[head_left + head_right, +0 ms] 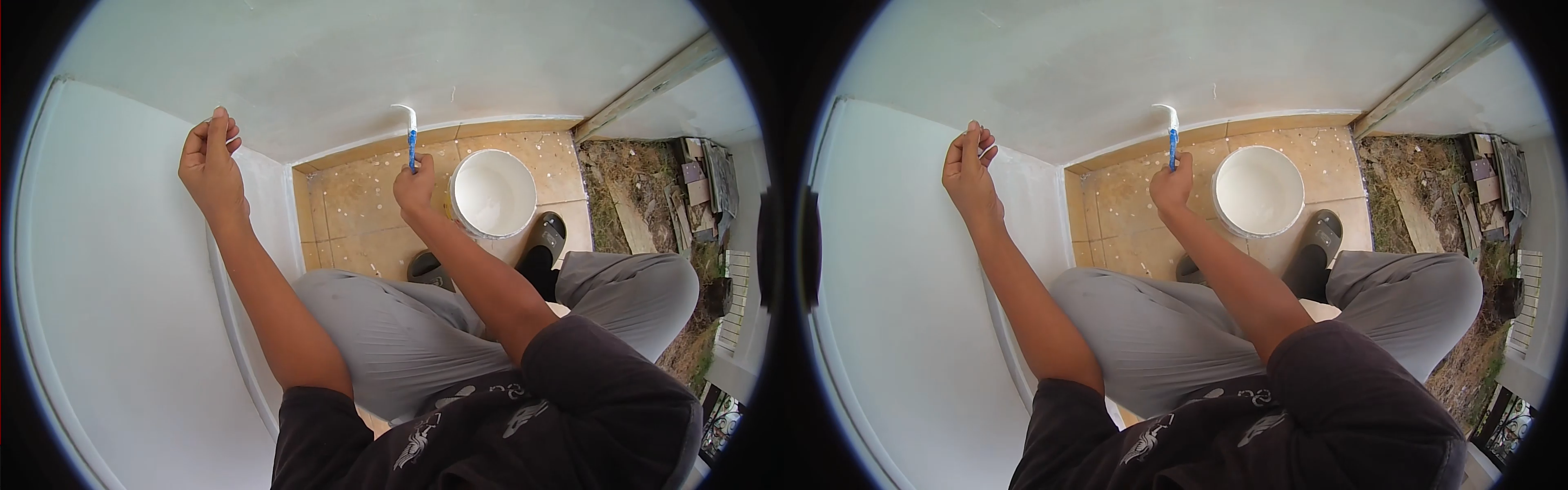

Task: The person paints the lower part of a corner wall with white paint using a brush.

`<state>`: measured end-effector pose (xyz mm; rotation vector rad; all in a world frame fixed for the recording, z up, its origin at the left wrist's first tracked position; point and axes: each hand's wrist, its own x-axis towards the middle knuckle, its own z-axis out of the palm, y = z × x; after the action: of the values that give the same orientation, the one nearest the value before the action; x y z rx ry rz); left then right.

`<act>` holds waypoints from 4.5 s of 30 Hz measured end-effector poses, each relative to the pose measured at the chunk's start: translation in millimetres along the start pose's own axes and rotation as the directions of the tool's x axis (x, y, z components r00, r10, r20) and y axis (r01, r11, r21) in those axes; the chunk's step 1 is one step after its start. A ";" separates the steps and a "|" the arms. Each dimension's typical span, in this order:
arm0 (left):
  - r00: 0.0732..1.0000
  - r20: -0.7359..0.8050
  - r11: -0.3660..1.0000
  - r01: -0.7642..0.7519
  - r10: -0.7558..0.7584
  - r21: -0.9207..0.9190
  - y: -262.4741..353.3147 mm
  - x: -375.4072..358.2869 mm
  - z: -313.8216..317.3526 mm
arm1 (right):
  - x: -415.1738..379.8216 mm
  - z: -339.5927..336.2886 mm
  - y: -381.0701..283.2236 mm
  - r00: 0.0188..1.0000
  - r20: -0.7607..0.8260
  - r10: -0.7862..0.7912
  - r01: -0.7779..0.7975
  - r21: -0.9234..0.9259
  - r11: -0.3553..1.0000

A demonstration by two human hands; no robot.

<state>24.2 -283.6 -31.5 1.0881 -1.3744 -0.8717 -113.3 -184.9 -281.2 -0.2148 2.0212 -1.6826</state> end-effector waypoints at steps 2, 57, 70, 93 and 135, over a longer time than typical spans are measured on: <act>1.000 -0.001 1.000 -0.012 0.012 -0.017 1.9 1.3 3.2 | 1.7 -11.4 -14.0 0.999 -0.044 0.025 -0.024 0.038 0.999; 0.978 -0.179 0.979 -0.138 0.110 -0.149 1.3 5.8 -10.5 | -80.2 91.7 -51.4 0.926 0.256 -0.279 0.300 -0.044 0.953; 0.975 -0.204 0.993 -0.102 0.088 -0.056 0.0 7.2 1.4 | -98.5 137.3 -40.3 0.649 0.734 -0.200 0.332 -0.037 0.943; 0.990 -0.106 0.995 -0.095 0.092 -0.027 7.4 -3.7 4.8 | -23.7 30.4 22.8 0.973 -0.103 -0.206 0.184 -0.191 0.964; 0.983 -0.007 0.983 -0.184 0.184 -0.024 18.4 -16.4 42.3 | 13.5 -2.7 14.3 0.993 -0.108 0.035 -0.054 -0.175 0.983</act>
<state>-20.8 -266.1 -23.6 0.9274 -1.4320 -0.7477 -123.6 -185.0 -298.2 -0.1431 2.2391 -1.5159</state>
